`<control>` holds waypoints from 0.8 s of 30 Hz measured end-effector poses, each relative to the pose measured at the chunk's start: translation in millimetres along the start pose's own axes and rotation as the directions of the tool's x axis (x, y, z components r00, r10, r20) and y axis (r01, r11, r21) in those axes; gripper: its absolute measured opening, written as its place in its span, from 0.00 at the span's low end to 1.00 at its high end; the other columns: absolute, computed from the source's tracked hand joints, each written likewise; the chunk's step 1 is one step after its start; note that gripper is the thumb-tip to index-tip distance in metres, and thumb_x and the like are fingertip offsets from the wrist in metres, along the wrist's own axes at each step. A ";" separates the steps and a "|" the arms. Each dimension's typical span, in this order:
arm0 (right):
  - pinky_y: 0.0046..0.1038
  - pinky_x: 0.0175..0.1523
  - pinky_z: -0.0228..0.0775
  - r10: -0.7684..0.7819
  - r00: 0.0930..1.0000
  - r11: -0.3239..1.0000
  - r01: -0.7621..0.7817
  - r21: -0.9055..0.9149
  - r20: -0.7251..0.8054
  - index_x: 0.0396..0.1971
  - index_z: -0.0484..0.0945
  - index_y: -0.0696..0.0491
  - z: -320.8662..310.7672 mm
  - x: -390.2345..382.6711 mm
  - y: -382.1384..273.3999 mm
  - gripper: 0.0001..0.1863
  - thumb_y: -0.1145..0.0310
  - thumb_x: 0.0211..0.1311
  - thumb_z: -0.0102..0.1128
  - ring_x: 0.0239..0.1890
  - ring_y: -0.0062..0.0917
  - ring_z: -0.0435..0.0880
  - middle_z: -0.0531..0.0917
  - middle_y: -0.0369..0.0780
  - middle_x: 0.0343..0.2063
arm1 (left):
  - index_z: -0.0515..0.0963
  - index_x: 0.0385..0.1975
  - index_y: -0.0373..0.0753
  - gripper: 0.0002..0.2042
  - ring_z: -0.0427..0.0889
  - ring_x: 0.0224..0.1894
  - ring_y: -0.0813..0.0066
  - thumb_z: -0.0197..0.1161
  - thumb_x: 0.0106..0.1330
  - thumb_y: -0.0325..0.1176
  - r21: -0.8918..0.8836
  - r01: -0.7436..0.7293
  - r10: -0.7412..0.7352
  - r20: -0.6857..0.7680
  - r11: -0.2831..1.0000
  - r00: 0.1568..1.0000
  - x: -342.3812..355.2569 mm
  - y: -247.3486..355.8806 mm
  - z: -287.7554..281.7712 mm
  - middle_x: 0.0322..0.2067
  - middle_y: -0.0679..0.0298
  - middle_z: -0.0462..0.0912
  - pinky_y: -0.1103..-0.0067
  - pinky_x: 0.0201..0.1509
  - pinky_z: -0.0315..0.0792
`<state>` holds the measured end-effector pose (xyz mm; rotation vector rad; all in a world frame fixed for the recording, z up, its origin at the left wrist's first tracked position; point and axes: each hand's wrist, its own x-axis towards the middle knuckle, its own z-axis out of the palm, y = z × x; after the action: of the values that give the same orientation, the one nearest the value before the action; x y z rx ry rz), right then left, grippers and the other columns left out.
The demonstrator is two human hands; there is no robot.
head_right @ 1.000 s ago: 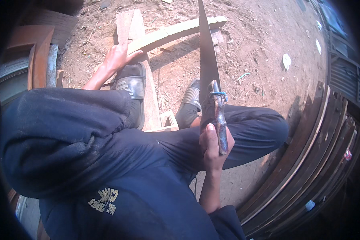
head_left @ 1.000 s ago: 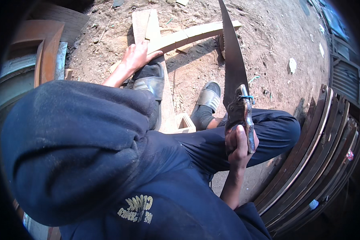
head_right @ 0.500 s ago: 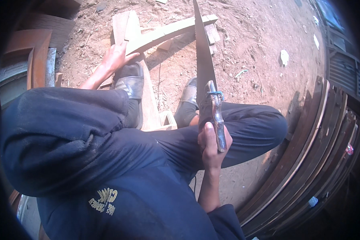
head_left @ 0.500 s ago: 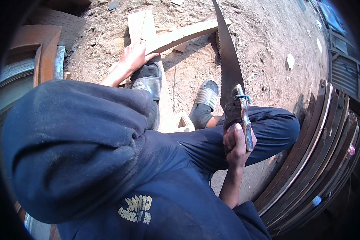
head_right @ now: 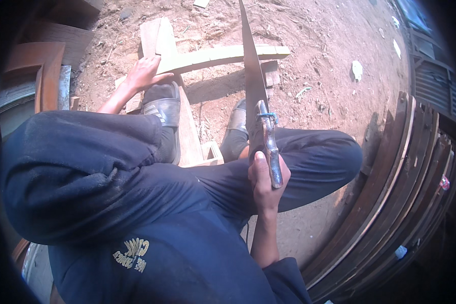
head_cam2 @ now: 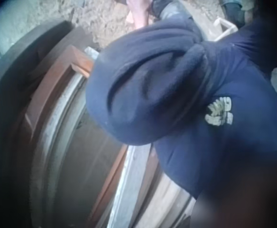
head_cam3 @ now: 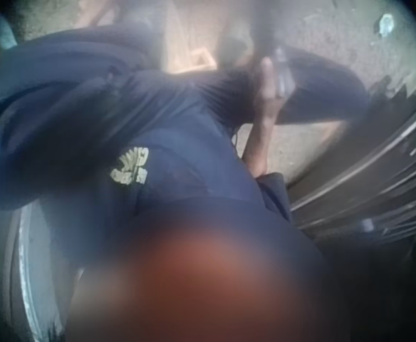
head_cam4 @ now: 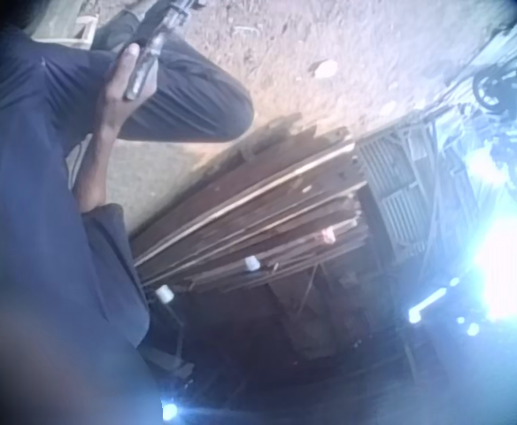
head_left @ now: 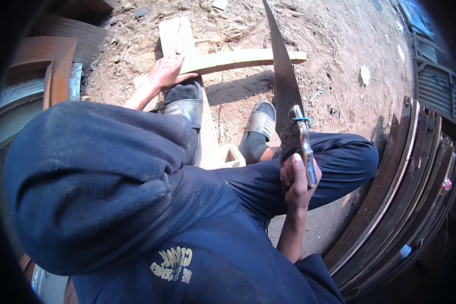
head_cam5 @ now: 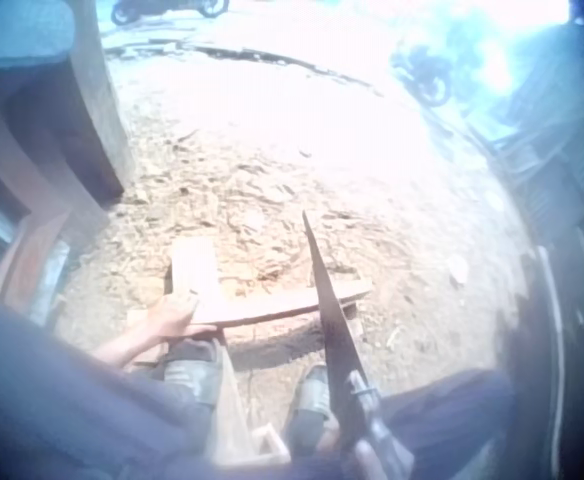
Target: The person sits on the ground and uses a hand saw to cut a small wooden plank that is supported between their legs. They hold the wood steady with one hand and saw back and forth with the other.
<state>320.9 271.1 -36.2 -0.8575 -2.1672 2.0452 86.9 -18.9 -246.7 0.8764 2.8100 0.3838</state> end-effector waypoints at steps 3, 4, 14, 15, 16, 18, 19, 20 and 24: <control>0.15 0.19 0.53 0.004 1.000 1.000 -0.005 -0.031 -0.017 0.23 0.70 0.58 1.0 -2.2 -1.4 0.11 0.71 0.65 0.51 0.14 0.10 0.64 0.69 0.31 0.12 | 0.73 0.40 0.30 0.29 0.78 0.45 0.50 0.64 0.57 0.56 -0.114 0.044 -0.036 0.070 0.993 0.997 0.7 1.6 -6.9 0.39 0.45 0.78 0.63 0.47 0.73; 0.16 0.19 0.54 0.020 1.000 0.999 -0.021 -0.036 -0.019 0.23 0.71 0.58 2.3 -2.9 -3.6 0.10 0.71 0.65 0.51 0.14 0.10 0.64 0.69 0.31 0.12 | 0.73 0.39 0.30 0.30 0.79 0.44 0.50 0.65 0.56 0.56 -0.125 0.053 -0.045 0.065 0.991 0.997 0.8 3.0 -8.5 0.38 0.45 0.78 0.63 0.46 0.73; 0.18 0.22 0.57 0.233 0.952 0.972 -0.227 -0.056 0.199 0.27 0.74 0.60 19.3 -27.9 -10.0 0.08 0.72 0.63 0.56 0.17 0.11 0.66 0.70 0.30 0.14 | 0.73 0.33 0.29 0.30 0.80 0.40 0.50 0.66 0.53 0.57 -0.050 0.130 -0.109 0.300 0.990 0.948 10.3 8.2 -29.5 0.34 0.43 0.77 0.62 0.43 0.74; 0.18 0.22 0.56 0.239 0.947 0.970 -0.220 -0.108 0.216 0.30 0.75 0.61 22.4 -29.7 -10.3 0.07 0.72 0.63 0.57 0.17 0.10 0.65 0.70 0.30 0.14 | 0.73 0.33 0.29 0.30 0.80 0.40 0.50 0.65 0.54 0.58 -0.058 0.132 -0.111 0.279 0.990 0.954 7.3 5.6 -25.2 0.34 0.44 0.78 0.62 0.43 0.74; 0.18 0.23 0.56 0.241 0.944 0.965 -0.208 -0.159 0.225 0.32 0.76 0.62 25.0 -33.4 -11.8 0.07 0.72 0.63 0.57 0.18 0.10 0.64 0.70 0.30 0.14 | 0.73 0.33 0.29 0.30 0.80 0.39 0.50 0.65 0.54 0.58 -0.050 0.114 -0.098 0.249 0.992 0.964 7.9 7.1 -24.7 0.33 0.45 0.78 0.62 0.42 0.74; 0.18 0.23 0.56 0.254 0.937 0.959 -0.212 -0.188 0.241 0.34 0.77 0.62 28.6 -39.9 -8.2 0.08 0.72 0.63 0.58 0.19 0.09 0.64 0.69 0.30 0.14 | 0.73 0.33 0.30 0.29 0.81 0.37 0.51 0.63 0.56 0.58 -0.030 0.081 -0.074 0.190 0.996 0.979 7.8 9.6 -24.1 0.31 0.46 0.79 0.63 0.42 0.74; 0.18 0.23 0.56 0.254 0.934 0.959 -0.211 -0.189 0.249 0.33 0.77 0.62 30.0 -41.3 -6.3 0.08 0.72 0.63 0.58 0.18 0.09 0.64 0.69 0.30 0.14 | 0.73 0.33 0.30 0.29 0.81 0.37 0.51 0.63 0.57 0.57 -0.040 0.021 -0.016 0.111 0.999 0.994 5.0 7.2 -18.5 0.32 0.46 0.80 0.63 0.42 0.74; 0.18 0.23 0.56 0.253 0.932 0.960 -0.207 -0.191 0.260 0.32 0.76 0.62 30.6 -41.8 -4.0 0.07 0.72 0.62 0.58 0.18 0.09 0.64 0.69 0.30 0.13 | 0.74 0.34 0.30 0.28 0.81 0.37 0.51 0.63 0.58 0.56 -0.045 -0.038 0.039 0.028 0.998 0.999 -0.6 3.1 -11.3 0.32 0.47 0.80 0.64 0.42 0.75; 0.19 0.23 0.56 0.216 0.947 0.966 -0.171 -0.196 0.239 0.30 0.76 0.61 35.0 -40.9 -6.4 0.07 0.72 0.62 0.58 0.18 0.10 0.63 0.68 0.30 0.13 | 0.74 0.40 0.31 0.26 0.82 0.40 0.52 0.63 0.59 0.53 -0.195 0.042 -0.022 0.106 0.980 0.994 -2.0 -2.2 -9.4 0.35 0.48 0.81 0.66 0.44 0.76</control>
<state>339.4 222.5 -21.0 -0.8994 -2.5231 2.1942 85.1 -23.6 -238.2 0.7835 2.6325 0.5832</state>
